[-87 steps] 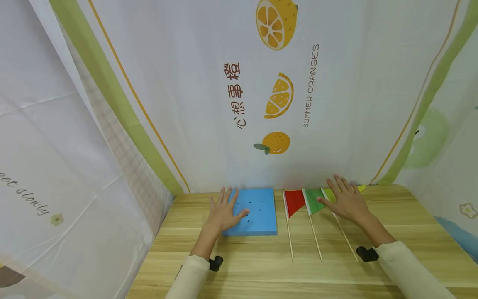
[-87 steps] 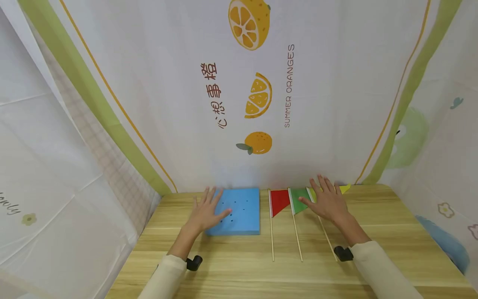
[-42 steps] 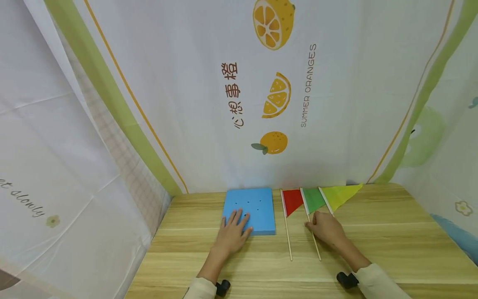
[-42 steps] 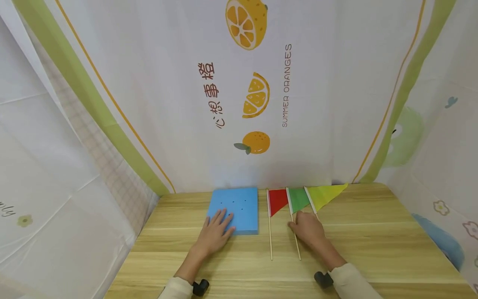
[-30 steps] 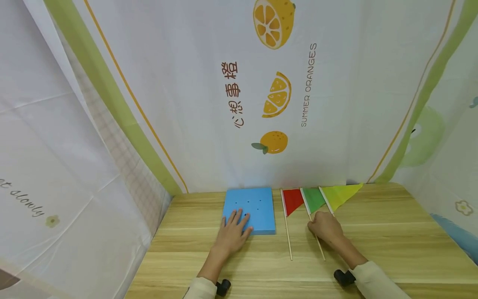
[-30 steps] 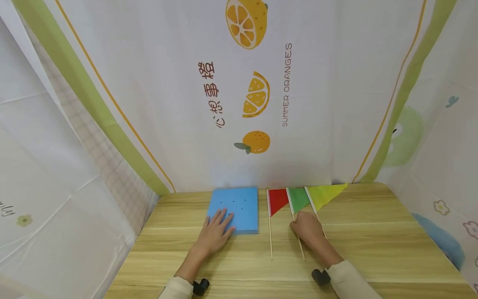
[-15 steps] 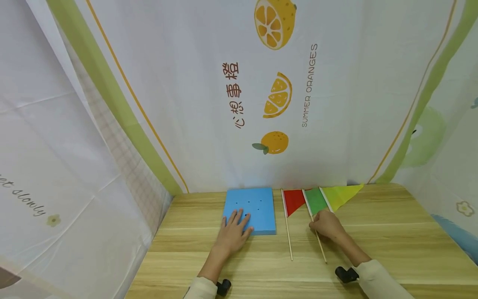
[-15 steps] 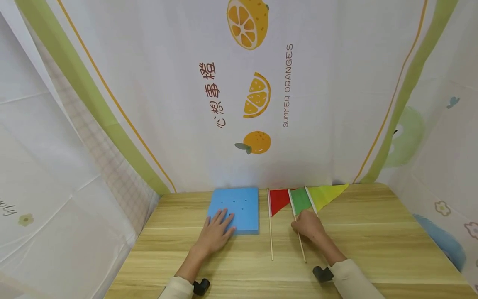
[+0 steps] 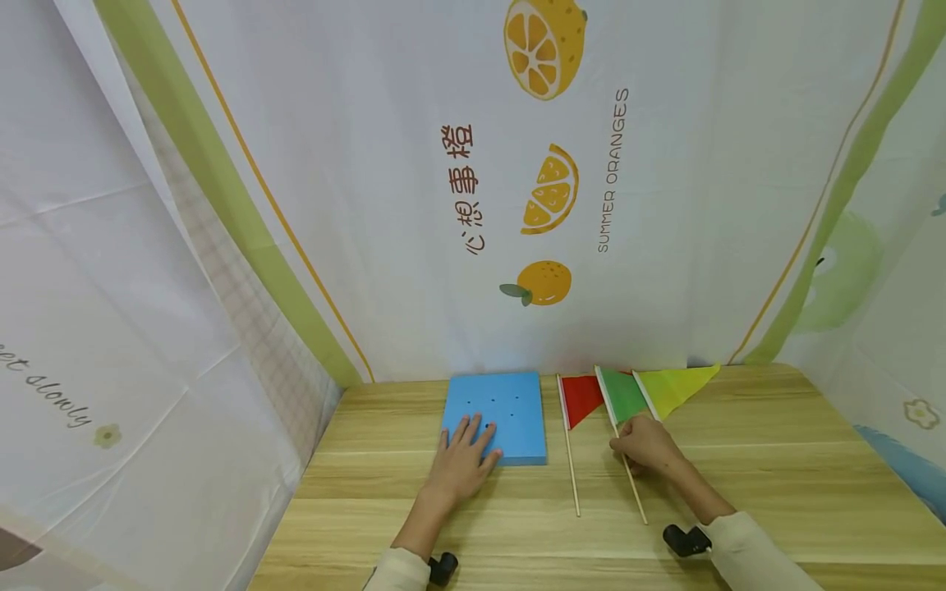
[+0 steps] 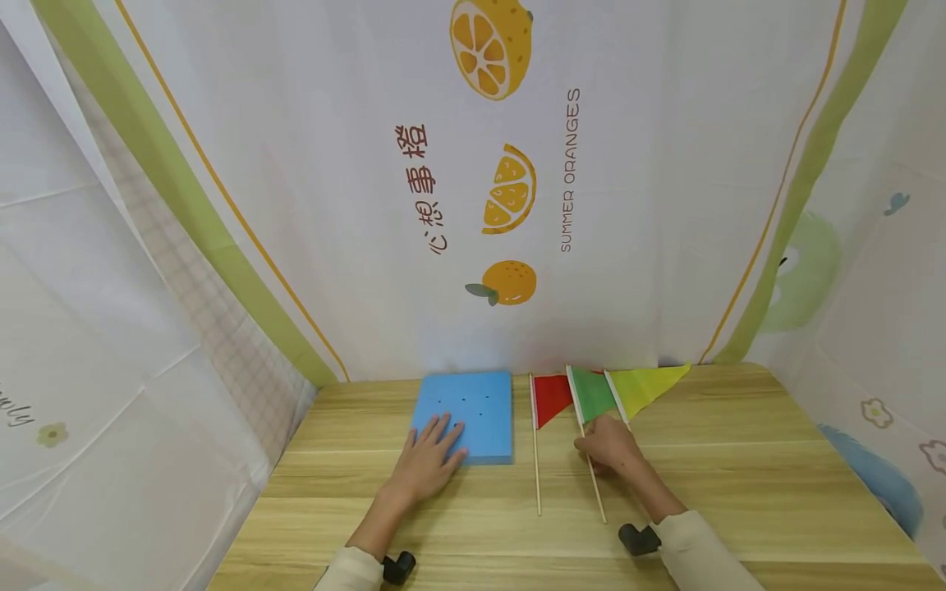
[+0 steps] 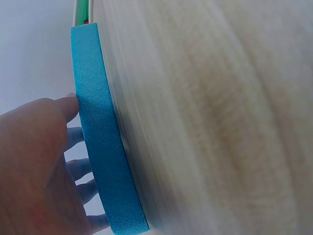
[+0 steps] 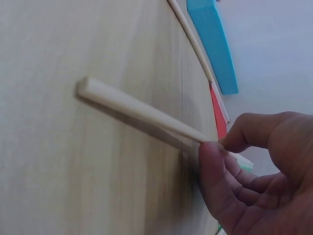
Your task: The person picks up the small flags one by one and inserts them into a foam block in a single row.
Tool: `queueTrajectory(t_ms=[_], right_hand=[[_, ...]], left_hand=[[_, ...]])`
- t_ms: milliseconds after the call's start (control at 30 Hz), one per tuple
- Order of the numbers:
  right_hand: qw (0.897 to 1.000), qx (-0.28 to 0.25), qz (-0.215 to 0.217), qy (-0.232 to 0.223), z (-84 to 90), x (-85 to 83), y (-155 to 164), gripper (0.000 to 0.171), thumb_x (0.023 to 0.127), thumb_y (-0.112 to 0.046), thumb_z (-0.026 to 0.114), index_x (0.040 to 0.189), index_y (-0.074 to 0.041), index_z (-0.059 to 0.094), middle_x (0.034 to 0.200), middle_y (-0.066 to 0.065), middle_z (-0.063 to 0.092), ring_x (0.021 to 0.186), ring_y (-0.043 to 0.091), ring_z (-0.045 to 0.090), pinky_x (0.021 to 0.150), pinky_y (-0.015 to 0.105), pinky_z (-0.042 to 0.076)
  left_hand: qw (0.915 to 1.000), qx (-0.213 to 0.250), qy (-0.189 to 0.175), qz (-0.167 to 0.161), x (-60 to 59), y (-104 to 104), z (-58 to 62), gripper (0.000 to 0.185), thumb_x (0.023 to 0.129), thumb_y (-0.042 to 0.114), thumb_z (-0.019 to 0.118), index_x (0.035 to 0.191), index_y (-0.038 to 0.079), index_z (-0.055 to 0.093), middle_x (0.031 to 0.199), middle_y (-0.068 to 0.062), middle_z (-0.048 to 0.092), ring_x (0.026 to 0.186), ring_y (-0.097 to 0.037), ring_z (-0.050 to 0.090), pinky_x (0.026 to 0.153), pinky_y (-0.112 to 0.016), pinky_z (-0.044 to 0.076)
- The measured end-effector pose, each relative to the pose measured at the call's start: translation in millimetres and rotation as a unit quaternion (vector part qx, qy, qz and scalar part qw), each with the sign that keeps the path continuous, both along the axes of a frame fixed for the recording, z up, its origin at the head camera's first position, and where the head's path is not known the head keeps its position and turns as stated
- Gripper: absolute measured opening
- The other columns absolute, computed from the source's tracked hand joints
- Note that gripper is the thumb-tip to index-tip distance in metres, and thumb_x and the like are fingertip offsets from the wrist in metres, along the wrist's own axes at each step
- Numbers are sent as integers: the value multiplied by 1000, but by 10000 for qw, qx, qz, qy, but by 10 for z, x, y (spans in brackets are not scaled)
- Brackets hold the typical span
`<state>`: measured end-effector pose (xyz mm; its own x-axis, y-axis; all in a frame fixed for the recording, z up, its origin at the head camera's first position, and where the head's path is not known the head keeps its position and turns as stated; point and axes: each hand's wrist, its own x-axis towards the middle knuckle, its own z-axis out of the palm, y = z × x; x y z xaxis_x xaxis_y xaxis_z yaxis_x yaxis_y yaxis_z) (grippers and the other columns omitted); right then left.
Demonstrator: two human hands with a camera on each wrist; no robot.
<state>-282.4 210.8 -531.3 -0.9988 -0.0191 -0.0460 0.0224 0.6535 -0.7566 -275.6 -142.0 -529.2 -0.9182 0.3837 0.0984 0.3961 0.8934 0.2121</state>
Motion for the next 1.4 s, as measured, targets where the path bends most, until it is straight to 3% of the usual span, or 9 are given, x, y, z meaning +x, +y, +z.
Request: queueTrajectory(t_ms=[500, 867, 1100, 1400], right_hand=[[9994, -173, 247, 161, 51, -65, 5, 38, 88, -7, 69, 57, -15, 49, 50, 1, 55, 42, 11, 57, 46, 23, 46], [9976, -520, 311, 324, 175, -53, -42, 25, 91, -2, 67, 68, -6, 58, 62, 6, 63, 56, 16, 66, 54, 31, 62], [9965, -625, 311, 451, 231, -43, -52, 22, 93, -2, 67, 72, -4, 60, 67, 12, 67, 58, 23, 72, 58, 36, 65], [9947, -710, 380, 636, 351, -10, -70, 15, 95, -3, 67, 81, -2, 64, 69, 6, 68, 60, 17, 70, 59, 30, 63]], left_hand=[[10000, -15, 10, 3, -10, -7, -10, 59, 112, 45, 50, 163, 16, 46, 173, -17, 34, 161, -42, 31, 128, -70, 26], [10000, 4, -50, -13, -3, -14, 6, 59, 113, 46, 50, 164, 16, 46, 174, -18, 33, 162, -42, 29, 129, -69, 24], [10000, -21, -11, -27, 2, -8, 6, 60, 113, 46, 50, 164, 15, 46, 173, -18, 34, 161, -42, 30, 128, -69, 25], [10000, 51, -34, -20, 3, -11, -2, 59, 112, 45, 51, 163, 15, 46, 173, -18, 34, 161, -42, 30, 128, -71, 25]])
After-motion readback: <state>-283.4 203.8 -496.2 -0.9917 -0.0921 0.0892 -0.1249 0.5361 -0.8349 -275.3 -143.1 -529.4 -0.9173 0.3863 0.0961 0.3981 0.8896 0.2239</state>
